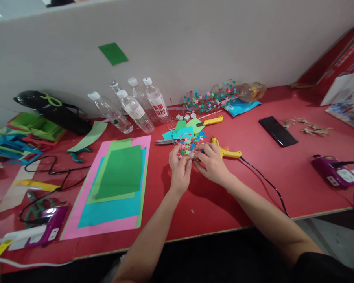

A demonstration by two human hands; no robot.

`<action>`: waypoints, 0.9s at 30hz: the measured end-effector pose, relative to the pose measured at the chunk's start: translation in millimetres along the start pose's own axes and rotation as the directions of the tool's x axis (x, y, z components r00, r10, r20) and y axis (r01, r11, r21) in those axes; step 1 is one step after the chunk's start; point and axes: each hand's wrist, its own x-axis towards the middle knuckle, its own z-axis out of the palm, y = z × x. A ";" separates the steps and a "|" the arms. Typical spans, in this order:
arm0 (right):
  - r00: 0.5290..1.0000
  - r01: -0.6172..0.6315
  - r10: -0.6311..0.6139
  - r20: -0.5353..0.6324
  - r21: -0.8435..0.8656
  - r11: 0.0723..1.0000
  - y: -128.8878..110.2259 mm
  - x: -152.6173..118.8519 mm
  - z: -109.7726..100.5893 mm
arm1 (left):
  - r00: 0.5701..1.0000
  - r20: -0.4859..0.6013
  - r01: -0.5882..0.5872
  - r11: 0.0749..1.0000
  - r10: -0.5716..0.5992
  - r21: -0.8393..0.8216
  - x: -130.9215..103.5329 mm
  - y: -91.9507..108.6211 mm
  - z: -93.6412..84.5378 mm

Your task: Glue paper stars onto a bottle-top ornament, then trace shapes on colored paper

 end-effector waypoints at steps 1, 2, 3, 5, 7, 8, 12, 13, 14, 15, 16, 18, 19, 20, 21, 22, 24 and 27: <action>1.000 0.001 -0.001 0.007 0.015 1.000 0.4 0.3 0.1 | 1.000 -0.001 -0.004 1.000 0.004 0.007 0.0 0.5 0.0; 1.000 0.002 -0.003 0.014 0.027 1.000 0.7 0.5 0.3 | 1.000 -0.007 -0.006 1.000 0.006 0.013 0.1 1.1 0.0; 1.000 0.002 -0.003 0.020 0.036 0.999 1.1 0.8 0.4 | 1.000 -0.018 -0.009 1.000 0.010 0.019 0.2 1.8 -0.1; 1.000 0.004 -0.006 0.029 0.048 0.999 1.8 1.2 0.2 | 0.999 -0.046 -0.021 0.999 0.023 0.040 0.6 3.5 -0.6; 1.000 0.013 -0.014 0.026 0.053 0.998 2.4 1.6 -0.4 | 0.996 -0.066 -0.048 0.996 0.053 0.071 0.9 5.9 -1.8; 1.000 0.019 -0.021 0.019 0.056 0.998 2.8 1.8 -0.9 | 0.995 -0.071 -0.067 0.994 0.073 0.085 1.0 7.2 -2.4; 0.999 0.036 -0.037 0.014 0.072 0.997 4.1 2.5 -3.4 | 0.989 -0.081 -0.118 0.990 0.124 0.077 0.3 11.0 -3.1; 0.999 0.039 -0.040 0.021 0.075 0.996 4.5 2.6 -4.1 | 0.989 -0.085 -0.115 0.992 0.119 0.060 -0.1 11.3 -2.6; 0.999 0.039 -0.042 0.030 0.078 0.996 4.8 2.7 -4.7 | 0.990 -0.087 -0.106 0.993 0.109 0.042 -0.5 11.3 -2.0; 0.998 0.039 -0.043 0.039 0.081 0.996 5.1 2.8 -5.4 | 0.991 -0.086 -0.096 0.995 0.098 0.028 -0.8 11.2 -1.3; 0.998 0.036 -0.041 0.050 0.085 0.996 5.3 2.8 -6.0 | 0.993 -0.083 -0.087 0.996 0.089 0.019 -0.9 10.8 -0.8; 0.996 0.033 -0.040 0.074 0.096 0.995 5.8 2.7 -7.1 | 0.993 -0.084 -0.082 0.996 0.083 0.020 -0.6 10.0 -0.6; 0.996 0.033 -0.041 0.082 0.101 0.994 6.0 2.6 -7.5 | 0.993 -0.089 -0.081 0.996 0.083 0.028 -0.1 9.7 -1.2; 0.996 0.033 -0.042 0.085 0.102 0.994 6.3 2.4 -7.6 | 0.992 -0.097 -0.080 0.996 0.083 0.038 0.4 9.5 -2.1; 0.996 0.034 -0.042 0.080 0.100 0.994 6.6 2.1 -7.6 | 0.991 -0.105 -0.077 0.996 0.082 0.049 0.9 9.5 -3.5; 0.997 0.033 -0.040 0.069 0.094 0.995 6.9 1.8 -7.4 | 0.990 -0.113 -0.074 0.996 0.080 0.057 1.3 9.7 -5.0; 0.999 0.020 -0.024 0.047 0.070 0.997 7.6 1.3 -6.8 | 0.990 -0.126 -0.058 0.997 0.065 0.058 1.8 10.5 -8.2; 0.999 -0.007 0.005 0.042 0.046 0.999 7.9 1.1 -6.0 | 0.990 -0.140 -0.026 0.999 0.029 0.021 1.9 11.6 -11.2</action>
